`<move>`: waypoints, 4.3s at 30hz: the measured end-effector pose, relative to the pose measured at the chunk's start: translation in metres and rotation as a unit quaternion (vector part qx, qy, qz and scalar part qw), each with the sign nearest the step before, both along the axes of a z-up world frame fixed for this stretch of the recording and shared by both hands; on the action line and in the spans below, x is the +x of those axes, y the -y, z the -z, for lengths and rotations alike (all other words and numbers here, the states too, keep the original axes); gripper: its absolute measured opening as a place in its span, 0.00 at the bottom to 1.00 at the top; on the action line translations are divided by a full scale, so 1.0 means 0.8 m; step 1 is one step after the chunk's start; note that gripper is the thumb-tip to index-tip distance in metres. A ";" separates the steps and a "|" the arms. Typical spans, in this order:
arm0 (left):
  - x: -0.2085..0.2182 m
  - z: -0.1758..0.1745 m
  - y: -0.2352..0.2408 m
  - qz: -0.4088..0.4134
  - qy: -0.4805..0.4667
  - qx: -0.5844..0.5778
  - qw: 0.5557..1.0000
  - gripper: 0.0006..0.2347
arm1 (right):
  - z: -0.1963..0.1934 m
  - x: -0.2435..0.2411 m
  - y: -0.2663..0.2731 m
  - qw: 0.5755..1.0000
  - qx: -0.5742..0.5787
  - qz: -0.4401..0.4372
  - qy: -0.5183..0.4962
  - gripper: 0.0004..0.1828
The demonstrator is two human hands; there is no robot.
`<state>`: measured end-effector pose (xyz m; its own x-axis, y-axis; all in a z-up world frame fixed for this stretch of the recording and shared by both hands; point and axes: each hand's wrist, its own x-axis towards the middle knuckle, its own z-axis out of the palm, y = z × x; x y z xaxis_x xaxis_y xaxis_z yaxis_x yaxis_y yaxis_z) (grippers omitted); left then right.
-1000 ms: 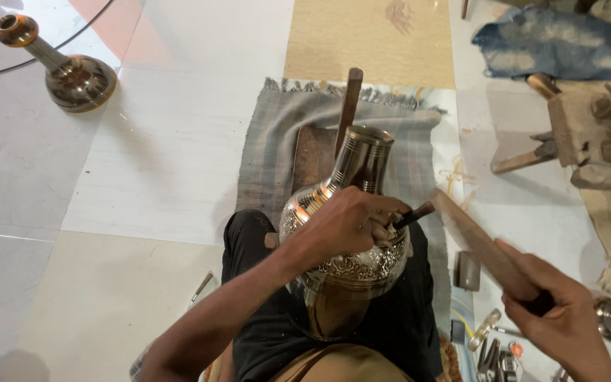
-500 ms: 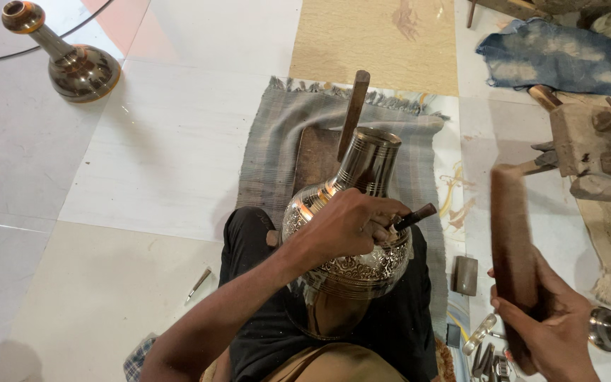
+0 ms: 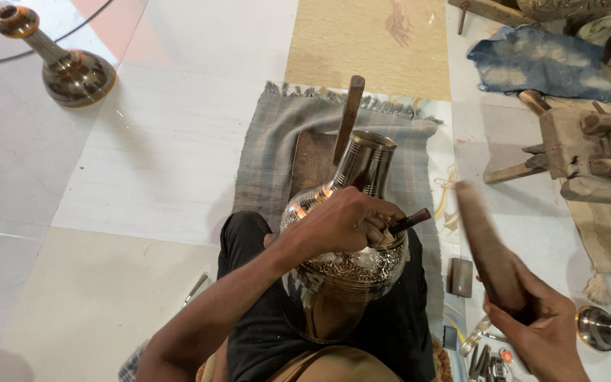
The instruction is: The person sits on the floor and uses a wooden mallet to strike a metal chisel placed against the neck of a brass vessel. They repeatedly tap the chisel to shape or smooth the metal, occasionally rotating the vessel to access different areas.
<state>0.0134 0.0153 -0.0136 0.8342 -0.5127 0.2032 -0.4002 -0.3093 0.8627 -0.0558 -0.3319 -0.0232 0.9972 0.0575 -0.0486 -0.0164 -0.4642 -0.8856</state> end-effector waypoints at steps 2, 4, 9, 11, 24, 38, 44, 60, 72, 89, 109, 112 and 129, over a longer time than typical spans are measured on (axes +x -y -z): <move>0.002 -0.004 -0.003 0.023 0.025 -0.027 0.999 0.27 | 0.005 -0.001 -0.005 1.000 -0.001 0.011 0.009 0.39; -0.002 -0.007 -0.007 0.006 -0.031 -0.010 0.999 0.24 | 0.010 -0.001 -0.009 0.999 0.018 0.019 0.019 0.41; -0.008 -0.005 -0.008 -0.013 -0.029 -0.008 0.999 0.24 | 0.005 -0.010 -0.011 0.996 0.002 -0.060 0.067 0.41; -0.005 -0.006 -0.011 -0.002 -0.070 0.014 0.997 0.24 | 0.002 -0.011 -0.017 0.992 0.125 0.000 -0.004 0.41; -0.011 -0.029 -0.023 -0.001 -0.009 0.049 0.999 0.22 | -0.010 -0.013 -0.035 0.993 0.110 -0.043 0.014 0.44; -0.012 -0.014 -0.030 -0.015 -0.015 0.044 0.999 0.21 | 0.001 -0.018 -0.034 0.988 0.110 -0.073 0.085 0.41; -0.003 -0.013 -0.030 0.019 -0.045 0.129 0.990 0.16 | -0.024 -0.012 -0.036 0.981 0.140 -0.123 0.049 0.42; -0.004 0.003 -0.044 0.023 -0.023 0.029 0.999 0.18 | -0.006 -0.028 -0.045 0.998 0.036 -0.021 -0.038 0.45; -0.005 0.012 -0.049 0.017 -0.012 0.005 1.000 0.22 | 0.000 -0.020 -0.047 0.990 0.090 -0.084 0.072 0.41; 0.003 0.008 -0.053 0.055 -0.045 -0.003 0.997 0.24 | -0.028 -0.014 -0.067 0.997 0.040 -0.015 0.060 0.42; 0.005 0.023 -0.058 0.057 0.033 0.001 0.998 0.20 | -0.010 -0.018 -0.054 0.995 0.048 -0.042 0.074 0.37; 0.008 0.025 -0.061 0.091 0.055 -0.018 0.994 0.18 | -0.015 -0.020 -0.057 0.994 -0.056 -0.049 0.081 0.35; 0.007 0.022 -0.065 0.052 0.028 -0.039 0.997 0.19 | -0.018 -0.017 -0.058 0.999 0.033 -0.008 0.034 0.42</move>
<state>0.0189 0.0671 -0.0315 0.7631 -0.5774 0.2903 -0.4748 -0.1961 0.8579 -0.0691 -0.2855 -0.0085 0.9970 0.0736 0.0228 0.0507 -0.4038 -0.9135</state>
